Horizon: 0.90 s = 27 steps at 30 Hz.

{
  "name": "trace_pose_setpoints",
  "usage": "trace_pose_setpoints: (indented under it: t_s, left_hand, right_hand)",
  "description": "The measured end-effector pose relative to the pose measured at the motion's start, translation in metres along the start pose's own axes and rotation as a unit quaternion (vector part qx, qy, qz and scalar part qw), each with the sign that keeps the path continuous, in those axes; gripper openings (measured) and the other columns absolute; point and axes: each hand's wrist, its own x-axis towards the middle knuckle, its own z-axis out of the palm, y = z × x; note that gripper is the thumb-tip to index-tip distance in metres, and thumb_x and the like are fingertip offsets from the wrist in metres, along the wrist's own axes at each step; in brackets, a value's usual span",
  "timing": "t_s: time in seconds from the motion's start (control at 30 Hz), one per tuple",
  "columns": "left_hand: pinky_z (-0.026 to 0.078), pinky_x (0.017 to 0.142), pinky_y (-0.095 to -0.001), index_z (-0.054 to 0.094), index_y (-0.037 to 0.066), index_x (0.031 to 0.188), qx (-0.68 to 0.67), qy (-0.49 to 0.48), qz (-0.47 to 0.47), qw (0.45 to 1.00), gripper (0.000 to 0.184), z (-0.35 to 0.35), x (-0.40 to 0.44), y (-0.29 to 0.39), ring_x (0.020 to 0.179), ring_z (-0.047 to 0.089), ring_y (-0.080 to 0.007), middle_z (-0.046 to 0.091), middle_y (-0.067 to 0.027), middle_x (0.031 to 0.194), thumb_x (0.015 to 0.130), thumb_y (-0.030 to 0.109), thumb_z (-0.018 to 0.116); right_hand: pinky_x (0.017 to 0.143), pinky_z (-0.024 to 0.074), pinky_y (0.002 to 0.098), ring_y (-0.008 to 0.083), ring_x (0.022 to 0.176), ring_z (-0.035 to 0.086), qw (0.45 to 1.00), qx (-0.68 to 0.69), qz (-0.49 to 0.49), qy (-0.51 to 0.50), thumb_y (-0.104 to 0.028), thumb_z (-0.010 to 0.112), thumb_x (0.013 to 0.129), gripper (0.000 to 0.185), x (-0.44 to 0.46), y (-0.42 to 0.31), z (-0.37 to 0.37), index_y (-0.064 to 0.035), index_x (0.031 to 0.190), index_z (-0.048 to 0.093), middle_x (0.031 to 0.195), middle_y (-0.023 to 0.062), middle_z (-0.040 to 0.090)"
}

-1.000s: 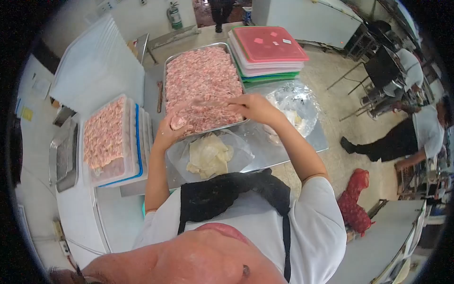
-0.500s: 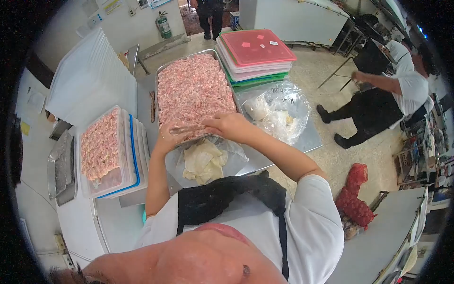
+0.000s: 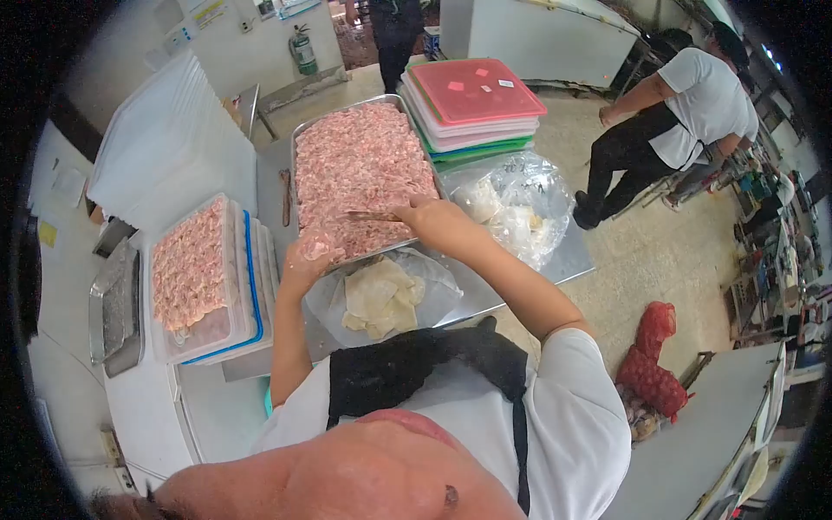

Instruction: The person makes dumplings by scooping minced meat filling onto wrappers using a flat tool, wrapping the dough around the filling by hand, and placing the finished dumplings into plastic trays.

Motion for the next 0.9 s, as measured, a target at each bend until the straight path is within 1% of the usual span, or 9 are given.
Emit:
trace_pose_setpoints:
  t_s: [0.1, 0.23, 0.33, 0.43, 0.5, 0.67, 0.8, 0.87, 0.9]
  left_hand:
    - [0.047, 0.066, -0.0304, 0.063, 0.004, 0.084, -0.01, 0.018, 0.009, 1.0, 0.023, -0.008, -0.008, -0.003, 0.069, 0.057, -0.0145, 0.063, -0.006, 0.077, 0.072, 0.017, 0.078]
    - [0.046, 0.064, -0.0313, 0.061, 0.003, 0.079, 0.025, 0.021, 0.029, 0.999, 0.026, -0.019, -0.028, 0.034, 0.066, 0.056, -0.0185, 0.061, -0.0079, 0.075, 0.07, 0.019, 0.079]
    - [0.045, 0.063, -0.032, 0.059, 0.002, 0.077, 0.17, 0.054, 0.032, 0.983, 0.03, -0.043, -0.05, 0.074, 0.065, 0.055, -0.0217, 0.058, -0.0093, 0.073, 0.068, 0.02, 0.081]
    - [0.043, 0.061, -0.0274, 0.057, 0.001, 0.075, 0.209, 0.125, 0.073, 0.967, 0.027, -0.073, -0.068, 0.078, 0.063, 0.052, -0.0148, 0.056, -0.0065, 0.07, 0.068, 0.014, 0.08]
    - [0.044, 0.063, -0.0303, 0.057, 0.001, 0.077, 0.204, 0.158, 0.021, 0.966, 0.03, -0.095, -0.079, 0.061, 0.064, 0.053, -0.0192, 0.057, -0.0084, 0.071, 0.068, 0.017, 0.081]
    - [0.043, 0.063, -0.0303, 0.056, 0.0, 0.078, 0.224, 0.236, 0.024, 0.945, 0.031, -0.111, -0.092, 0.043, 0.064, 0.05, -0.0173, 0.055, -0.0077, 0.069, 0.069, 0.016, 0.081]
    - [0.042, 0.063, -0.0297, 0.055, 0.001, 0.076, 0.208, 0.296, 0.024, 0.932, 0.029, -0.106, -0.091, 0.049, 0.064, 0.048, -0.0149, 0.053, -0.0047, 0.067, 0.069, 0.013, 0.08]
    - [0.042, 0.064, -0.0292, 0.055, 0.002, 0.075, 0.19, 0.311, 0.023, 0.931, 0.028, -0.107, -0.09, 0.048, 0.064, 0.047, -0.0141, 0.052, -0.0036, 0.067, 0.069, 0.012, 0.08]
    - [0.042, 0.064, -0.0287, 0.054, 0.002, 0.075, 0.17, 0.316, 0.025, 0.933, 0.028, -0.11, -0.091, 0.037, 0.064, 0.047, -0.0136, 0.052, -0.0032, 0.067, 0.07, 0.011, 0.08]
  right_hand:
    - [0.069, 0.0505, 0.0428, 0.0321, 0.084, 0.063, 0.994, -0.089, -0.009, -0.068, -0.012, 0.053, 0.083, 0.024, 0.006, 0.006, 0.033, -0.0057, 0.104, 0.062, 0.088, 0.0138, 0.061]
    - [0.07, 0.0505, 0.0432, 0.0328, 0.083, 0.063, 0.996, -0.065, -0.029, -0.056, -0.009, 0.051, 0.081, 0.017, 0.016, 0.0, 0.054, -0.0011, 0.093, 0.06, 0.088, 0.0158, 0.061]
    - [0.071, 0.0503, 0.0436, 0.0342, 0.084, 0.063, 0.998, -0.045, -0.024, -0.046, -0.008, 0.05, 0.081, 0.016, 0.013, -0.01, 0.049, 0.001, 0.09, 0.059, 0.088, 0.0171, 0.061]
    - [0.072, 0.0503, 0.0438, 0.0353, 0.084, 0.063, 0.999, -0.011, -0.025, -0.02, -0.007, 0.049, 0.083, 0.014, 0.004, -0.006, 0.05, 0.0012, 0.089, 0.058, 0.087, 0.0178, 0.06]
    - [0.072, 0.0505, 0.0439, 0.036, 0.083, 0.063, 1.0, 0.007, -0.019, -0.009, -0.009, 0.049, 0.084, 0.014, -0.004, 0.001, 0.063, 0.001, 0.089, 0.057, 0.087, 0.0178, 0.06]
    - [0.077, 0.0505, 0.0429, 0.0321, 0.09, 0.063, 0.985, -0.017, -0.031, -0.171, -0.021, 0.056, 0.087, 0.029, 0.018, 0.034, 0.001, -0.0133, 0.114, 0.063, 0.091, 0.0172, 0.066]
    - [0.082, 0.0495, 0.0378, 0.0283, 0.091, 0.064, 0.978, 0.119, -0.053, -0.163, -0.016, 0.056, 0.086, 0.026, 0.053, 0.122, -0.075, -0.0044, 0.107, 0.066, 0.102, 0.0165, 0.067]
    - [0.081, 0.0504, 0.0364, 0.026, 0.087, 0.064, 0.991, 0.061, -0.047, -0.107, -0.001, 0.053, 0.075, 0.033, 0.069, 0.185, -0.112, -0.0001, 0.105, 0.065, 0.1, 0.0168, 0.067]
    - [0.08, 0.0508, 0.0365, 0.0274, 0.087, 0.064, 0.992, -0.022, 0.061, -0.111, 0.0, 0.055, 0.074, 0.033, 0.074, 0.181, -0.142, 0.0002, 0.105, 0.064, 0.1, 0.0175, 0.067]
